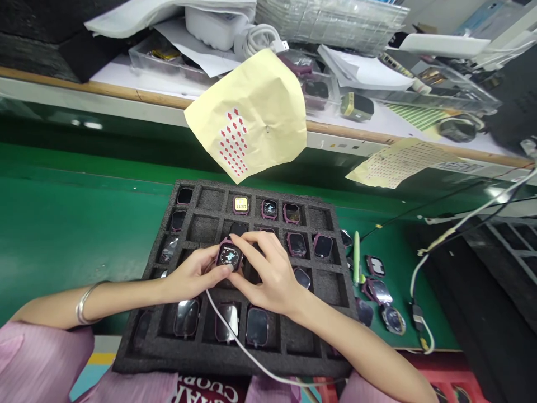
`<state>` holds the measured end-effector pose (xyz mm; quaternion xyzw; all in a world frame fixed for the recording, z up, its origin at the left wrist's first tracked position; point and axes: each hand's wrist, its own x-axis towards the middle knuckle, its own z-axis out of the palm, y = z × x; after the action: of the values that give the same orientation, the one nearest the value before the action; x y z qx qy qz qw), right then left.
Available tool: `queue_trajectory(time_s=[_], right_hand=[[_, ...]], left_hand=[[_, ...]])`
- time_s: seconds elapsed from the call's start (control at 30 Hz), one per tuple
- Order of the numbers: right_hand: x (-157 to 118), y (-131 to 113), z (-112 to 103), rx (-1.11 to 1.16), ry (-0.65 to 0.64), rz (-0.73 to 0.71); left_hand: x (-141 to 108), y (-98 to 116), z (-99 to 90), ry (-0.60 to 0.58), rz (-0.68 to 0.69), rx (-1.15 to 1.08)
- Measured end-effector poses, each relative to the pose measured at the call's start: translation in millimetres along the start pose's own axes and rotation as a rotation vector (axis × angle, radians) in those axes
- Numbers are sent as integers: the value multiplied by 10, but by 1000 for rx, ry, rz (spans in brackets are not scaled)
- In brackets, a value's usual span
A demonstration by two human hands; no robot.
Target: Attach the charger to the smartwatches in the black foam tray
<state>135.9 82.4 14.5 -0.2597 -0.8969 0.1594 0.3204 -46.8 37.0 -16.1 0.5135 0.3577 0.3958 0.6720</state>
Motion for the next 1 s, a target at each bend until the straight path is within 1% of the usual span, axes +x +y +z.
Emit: queue_trajectory(time_s=[0.23,0.5,0.63,0.83,1.0], right_hand=[[-2,-13,1,13,-4,-5],[10,-7,-17,32,-6,-23],[2,-13,-14,48,-13,-7],[2,5,-7,63,-18,-30],[-5,3,-3,80,-27,-19]], left_hand=[[-6,7,-6,-22,-19,6],[5,2,-1,0,4,45],[6,4,-1,3,5,37],[3,-4,-1,-3,0,20],[6,-2,6,12,-12,-3]])
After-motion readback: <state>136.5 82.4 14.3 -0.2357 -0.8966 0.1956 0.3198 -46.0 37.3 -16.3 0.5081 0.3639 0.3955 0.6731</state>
